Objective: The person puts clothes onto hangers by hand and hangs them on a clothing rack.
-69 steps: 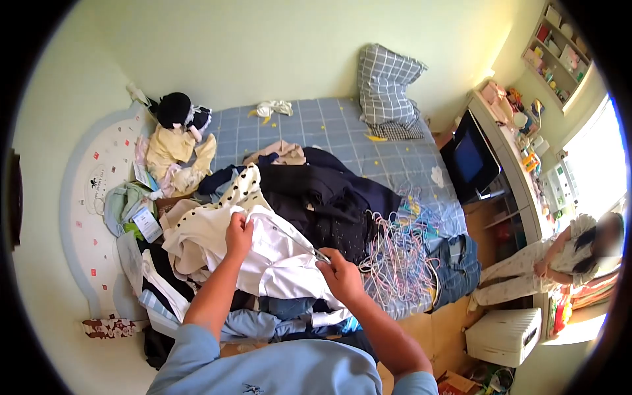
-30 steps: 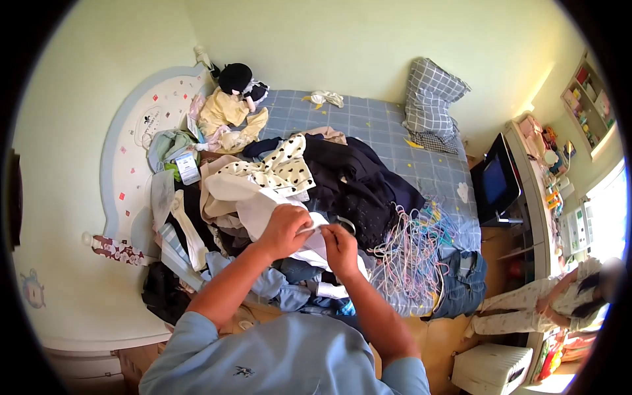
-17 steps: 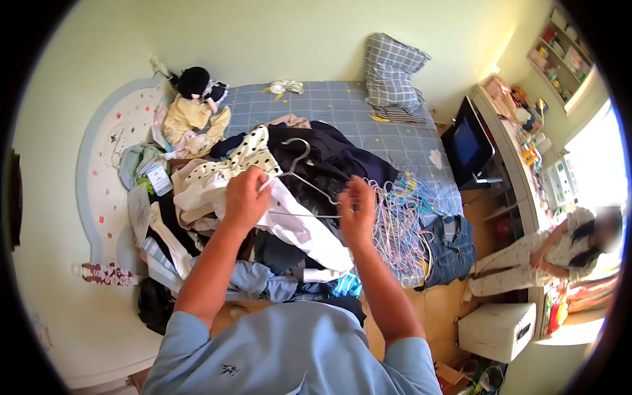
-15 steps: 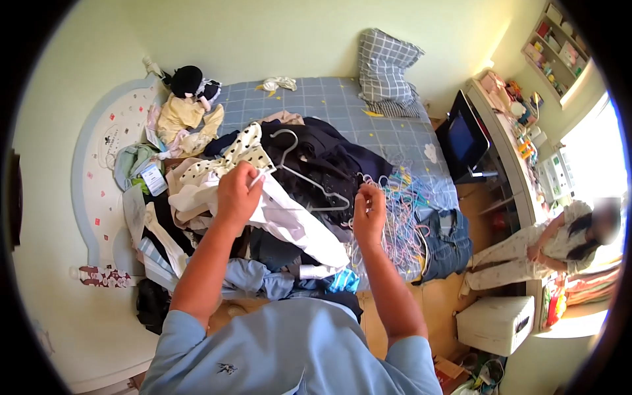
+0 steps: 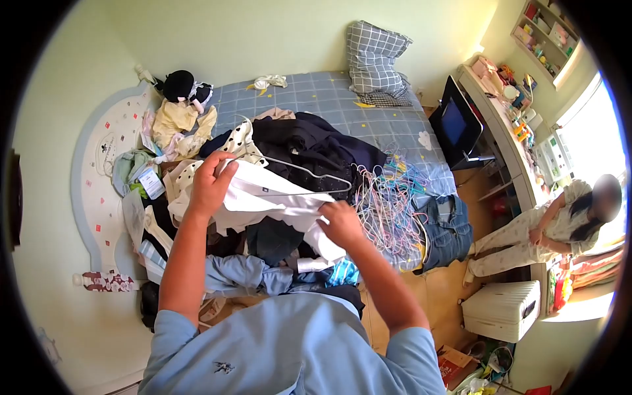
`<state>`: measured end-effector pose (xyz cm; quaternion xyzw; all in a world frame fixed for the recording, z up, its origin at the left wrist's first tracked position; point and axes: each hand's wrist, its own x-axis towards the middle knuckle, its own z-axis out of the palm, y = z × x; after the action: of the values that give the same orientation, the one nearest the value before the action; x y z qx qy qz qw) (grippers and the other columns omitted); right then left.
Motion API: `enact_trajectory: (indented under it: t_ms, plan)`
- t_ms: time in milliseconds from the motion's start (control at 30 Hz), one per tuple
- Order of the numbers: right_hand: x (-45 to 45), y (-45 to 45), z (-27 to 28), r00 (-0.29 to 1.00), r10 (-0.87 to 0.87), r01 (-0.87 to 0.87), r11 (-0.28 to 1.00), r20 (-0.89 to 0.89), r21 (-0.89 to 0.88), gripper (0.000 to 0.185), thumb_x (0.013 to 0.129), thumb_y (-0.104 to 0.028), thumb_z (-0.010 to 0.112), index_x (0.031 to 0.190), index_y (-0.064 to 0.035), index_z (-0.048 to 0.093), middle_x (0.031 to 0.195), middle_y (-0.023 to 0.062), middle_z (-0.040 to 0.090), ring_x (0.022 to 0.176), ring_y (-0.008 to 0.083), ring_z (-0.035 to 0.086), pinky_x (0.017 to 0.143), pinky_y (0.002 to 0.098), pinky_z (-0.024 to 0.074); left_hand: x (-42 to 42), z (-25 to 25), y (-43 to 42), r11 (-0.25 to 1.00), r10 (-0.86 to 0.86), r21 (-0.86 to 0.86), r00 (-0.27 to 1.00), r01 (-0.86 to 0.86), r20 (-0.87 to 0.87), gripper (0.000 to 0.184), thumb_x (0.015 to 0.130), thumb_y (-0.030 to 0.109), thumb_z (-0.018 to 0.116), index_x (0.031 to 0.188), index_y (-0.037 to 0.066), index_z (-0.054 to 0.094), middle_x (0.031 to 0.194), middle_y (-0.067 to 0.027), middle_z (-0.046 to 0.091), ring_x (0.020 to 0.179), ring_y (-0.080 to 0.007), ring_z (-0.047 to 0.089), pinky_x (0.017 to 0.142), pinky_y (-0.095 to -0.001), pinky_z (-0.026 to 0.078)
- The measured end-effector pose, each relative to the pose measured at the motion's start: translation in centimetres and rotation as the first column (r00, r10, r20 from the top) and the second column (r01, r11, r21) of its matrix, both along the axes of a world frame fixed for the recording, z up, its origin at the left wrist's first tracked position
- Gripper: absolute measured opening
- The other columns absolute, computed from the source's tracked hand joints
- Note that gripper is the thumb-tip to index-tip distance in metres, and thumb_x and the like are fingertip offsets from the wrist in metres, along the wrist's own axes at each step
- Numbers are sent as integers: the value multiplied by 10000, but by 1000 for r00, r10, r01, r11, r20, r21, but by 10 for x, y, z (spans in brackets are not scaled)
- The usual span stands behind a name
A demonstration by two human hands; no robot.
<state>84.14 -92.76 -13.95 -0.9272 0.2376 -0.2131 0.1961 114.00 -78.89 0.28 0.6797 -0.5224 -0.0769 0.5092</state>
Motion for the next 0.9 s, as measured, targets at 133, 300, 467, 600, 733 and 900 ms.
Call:
enact_trajectory:
  t_ms: [133,300,467,600,733,900]
  plan:
    - [-8,-22,58,988,75,-88,992,-138,-89,223,848,-245,729,1013,-101,690,1030,62,694,1041,288,622,900,436,483,18,-28,15,999,-29,18,994,31,-109,206,986,176,683,1101,6,662,922,-35,667,862,-98,591,788,-257,481]
    - [-8,-40,84,968,215,-229,967,-132,-107,193,861,-211,706,1021,-105,694,995,53,707,1014,284,635,895,423,483,23,-28,27,999,13,52,1000,-12,-21,225,991,198,678,1116,11,676,930,-62,695,841,-120,617,771,-277,503]
    - [-8,-38,111,970,243,-239,957,4,-166,310,836,-164,751,1070,-77,569,902,106,706,821,320,678,768,436,517,35,-35,33,998,51,45,997,-49,-60,252,1026,228,620,1154,19,678,966,-63,705,861,-136,628,803,-281,504]
    - [-1,-23,122,960,177,-162,983,216,-87,588,839,-162,776,1324,-65,460,886,139,711,813,368,694,725,450,549,42,-45,37,1000,12,1,994,-12,-107,277,1047,244,584,1183,23,678,1022,-53,699,922,-135,615,863,-278,484]
    - [2,-14,131,995,67,-73,995,79,75,687,838,-210,785,1411,-76,430,872,175,715,807,379,693,733,449,552,54,-54,45,998,-26,45,989,33,-148,282,1051,248,576,1196,29,679,1061,-49,699,969,-140,614,902,-284,476]
    - [5,-20,126,993,115,-116,992,-31,-39,672,819,-222,809,1404,-112,497,851,136,712,779,357,699,699,428,557,57,-57,48,997,-53,44,985,61,-166,277,1051,235,573,1210,30,671,1110,-61,708,1024,-161,630,946,-287,470]
